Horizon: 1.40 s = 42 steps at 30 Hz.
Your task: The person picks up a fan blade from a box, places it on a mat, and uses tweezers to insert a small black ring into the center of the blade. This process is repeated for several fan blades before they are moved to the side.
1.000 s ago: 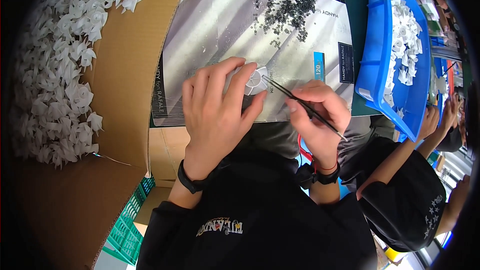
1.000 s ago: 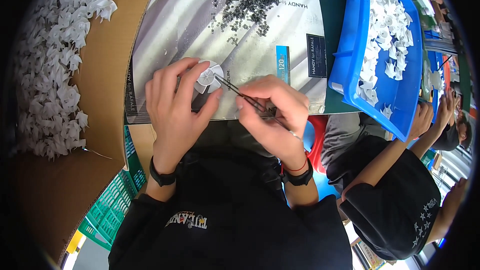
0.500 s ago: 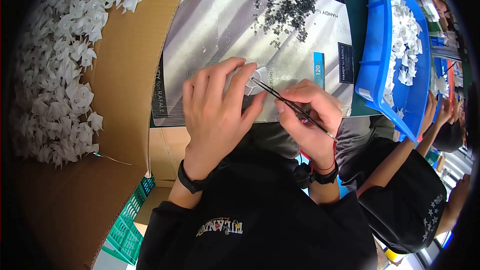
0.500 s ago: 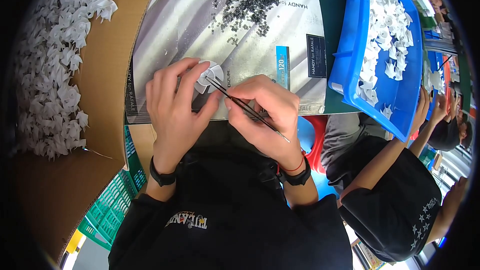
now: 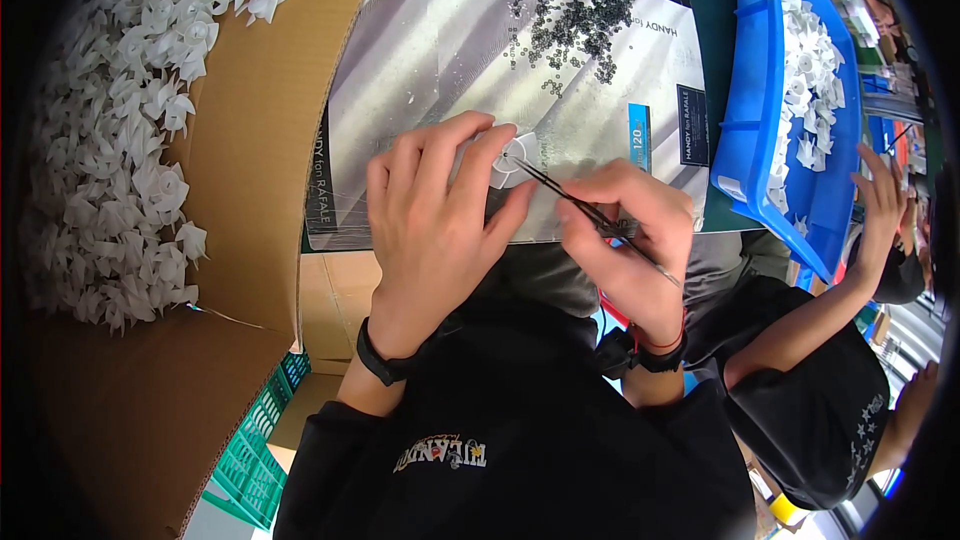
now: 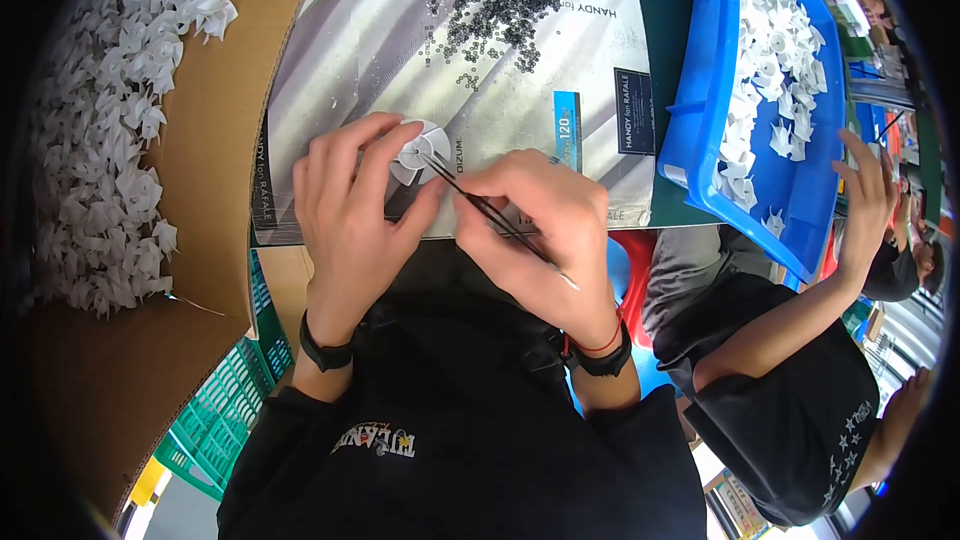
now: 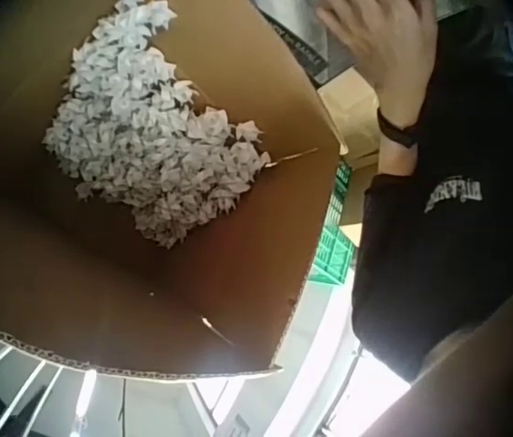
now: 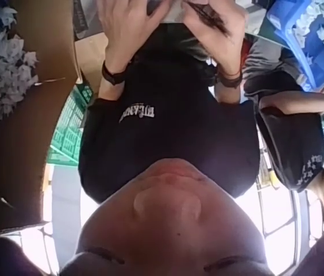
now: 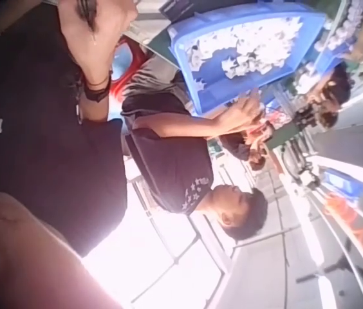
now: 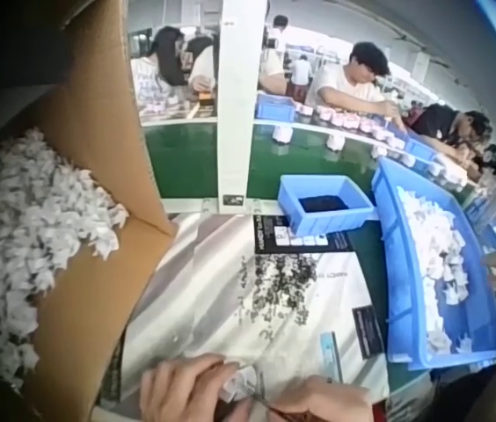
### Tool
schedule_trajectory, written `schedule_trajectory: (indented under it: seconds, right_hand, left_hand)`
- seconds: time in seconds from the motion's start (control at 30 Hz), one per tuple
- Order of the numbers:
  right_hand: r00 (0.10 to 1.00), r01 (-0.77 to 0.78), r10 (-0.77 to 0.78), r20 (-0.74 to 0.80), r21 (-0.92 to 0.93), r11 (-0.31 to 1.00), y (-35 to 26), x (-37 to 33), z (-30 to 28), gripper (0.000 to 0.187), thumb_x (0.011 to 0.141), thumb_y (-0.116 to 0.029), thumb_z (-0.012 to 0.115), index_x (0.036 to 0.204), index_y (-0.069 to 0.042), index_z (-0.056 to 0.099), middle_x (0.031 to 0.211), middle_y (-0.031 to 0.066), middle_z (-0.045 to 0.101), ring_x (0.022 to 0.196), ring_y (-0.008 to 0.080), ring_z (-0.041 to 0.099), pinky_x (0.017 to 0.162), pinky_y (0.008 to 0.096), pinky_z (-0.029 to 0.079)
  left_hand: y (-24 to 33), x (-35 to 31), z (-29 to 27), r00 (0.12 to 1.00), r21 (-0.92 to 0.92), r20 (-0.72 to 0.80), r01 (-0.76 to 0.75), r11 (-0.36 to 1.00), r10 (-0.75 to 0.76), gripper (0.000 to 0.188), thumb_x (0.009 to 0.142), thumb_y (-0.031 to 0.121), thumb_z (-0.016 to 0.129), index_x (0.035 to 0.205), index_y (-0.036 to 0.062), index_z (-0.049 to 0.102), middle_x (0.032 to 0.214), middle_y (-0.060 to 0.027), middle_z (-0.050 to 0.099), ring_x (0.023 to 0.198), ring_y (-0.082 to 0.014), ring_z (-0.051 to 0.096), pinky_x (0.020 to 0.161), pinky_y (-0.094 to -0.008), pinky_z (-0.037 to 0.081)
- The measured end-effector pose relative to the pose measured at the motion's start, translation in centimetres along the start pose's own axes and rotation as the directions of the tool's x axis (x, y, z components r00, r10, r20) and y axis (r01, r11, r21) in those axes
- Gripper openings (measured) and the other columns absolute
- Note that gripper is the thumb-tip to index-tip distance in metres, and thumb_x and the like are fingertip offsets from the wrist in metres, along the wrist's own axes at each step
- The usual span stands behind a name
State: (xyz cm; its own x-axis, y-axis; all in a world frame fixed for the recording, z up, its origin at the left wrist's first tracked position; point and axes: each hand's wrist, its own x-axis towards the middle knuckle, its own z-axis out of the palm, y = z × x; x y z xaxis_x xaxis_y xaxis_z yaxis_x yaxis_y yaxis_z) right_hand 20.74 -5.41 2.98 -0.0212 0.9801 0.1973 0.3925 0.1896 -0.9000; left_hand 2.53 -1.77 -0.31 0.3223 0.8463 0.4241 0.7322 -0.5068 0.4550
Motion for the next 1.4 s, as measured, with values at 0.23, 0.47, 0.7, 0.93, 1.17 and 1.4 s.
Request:
schedule_trajectory:
  seconds: [0.23,0.47,0.7,0.93,1.17,1.4]
  right_hand:
    - [0.996,-0.085,0.087,-0.037,0.045,0.995,0.0,-0.2,0.9,0.016,0.078,0.009,0.074,0.091,0.004,0.068,0.075,0.0049,0.064,0.062,0.0088,0.055,0.057,0.0232,0.041]
    - [0.879,0.21,-0.234,-0.415,-0.102,0.972,0.3,-0.6,-2.4,0.016,0.079,0.01,0.075,0.092,0.003,0.069,0.079,0.0069,0.069,0.066,0.0099,0.061,0.062,0.0228,0.047]
    - [0.633,-0.155,-0.176,-0.754,-0.346,0.925,-2.0,-1.0,-7.0,0.011,0.09,0.004,0.067,0.1,0.004,0.061,0.089,0.013,0.067,0.073,0.0132,0.06,0.071,0.0253,0.05]
    - [0.916,0.148,-0.124,-0.381,0.036,0.988,0.9,-1.9,-1.7,0.018,0.086,0.008,0.072,0.102,0.005,0.064,0.089,0.0076,0.066,0.075,0.0074,0.059,0.068,0.0215,0.047]
    - [0.923,0.011,0.031,-0.384,0.107,0.994,3.6,-1.4,-0.1,0.016,0.086,0.007,0.073,0.1,0.004,0.064,0.081,0.0028,0.065,0.066,0.0028,0.055,0.058,0.0186,0.044]
    - [0.934,0.026,0.048,-0.354,0.2,0.979,3.6,-1.2,-0.2,0.016,0.087,0.005,0.073,0.101,0.004,0.065,0.078,0.0018,0.064,0.064,0.0031,0.056,0.058,0.0194,0.045]
  left_hand:
    - [-0.1,-0.1,-0.1,1.0,0.001,0.005,-0.017,1.0,0.017,0.052,0.074,0.022,0.085,0.121,0.011,0.065,0.117,-0.0016,0.063,0.102,-0.0232,0.06,0.084,-0.0373,0.041]
    - [0.1,0.2,-0.1,1.0,-0.093,-0.007,0.028,0.995,-0.029,0.067,0.072,0.023,0.087,0.131,0.0059,0.06,0.118,-0.0069,0.067,0.104,-0.0258,0.06,0.086,-0.038,0.042]
    - [0.1,0.3,-0.6,1.0,-0.013,0.02,-0.006,1.0,0.006,0.063,0.074,0.021,0.087,0.129,0.0065,0.061,0.119,-0.0068,0.066,0.105,-0.0264,0.06,0.087,-0.0392,0.042]
    - [-0.6,2.3,-3.3,0.962,-0.151,0.14,0.254,0.955,-0.233,0.053,0.08,0.016,0.08,0.128,0.0049,0.06,0.121,-0.0118,0.064,0.109,-0.0299,0.061,0.09,-0.0421,0.046]
    - [-5.5,7.5,-6.9,0.924,0.171,-0.164,0.373,0.912,-0.347,0.052,0.086,0.021,0.075,0.134,0.0078,0.057,0.128,-0.0212,0.056,0.109,-0.0393,0.063,0.092,-0.0451,0.052]
    - [-12.5,13.3,-6.9,0.942,0.223,-0.131,0.333,0.916,-0.31,0.054,0.084,0.021,0.076,0.134,0.0095,0.058,0.133,-0.0227,0.053,0.112,-0.0403,0.061,0.094,-0.0459,0.051]
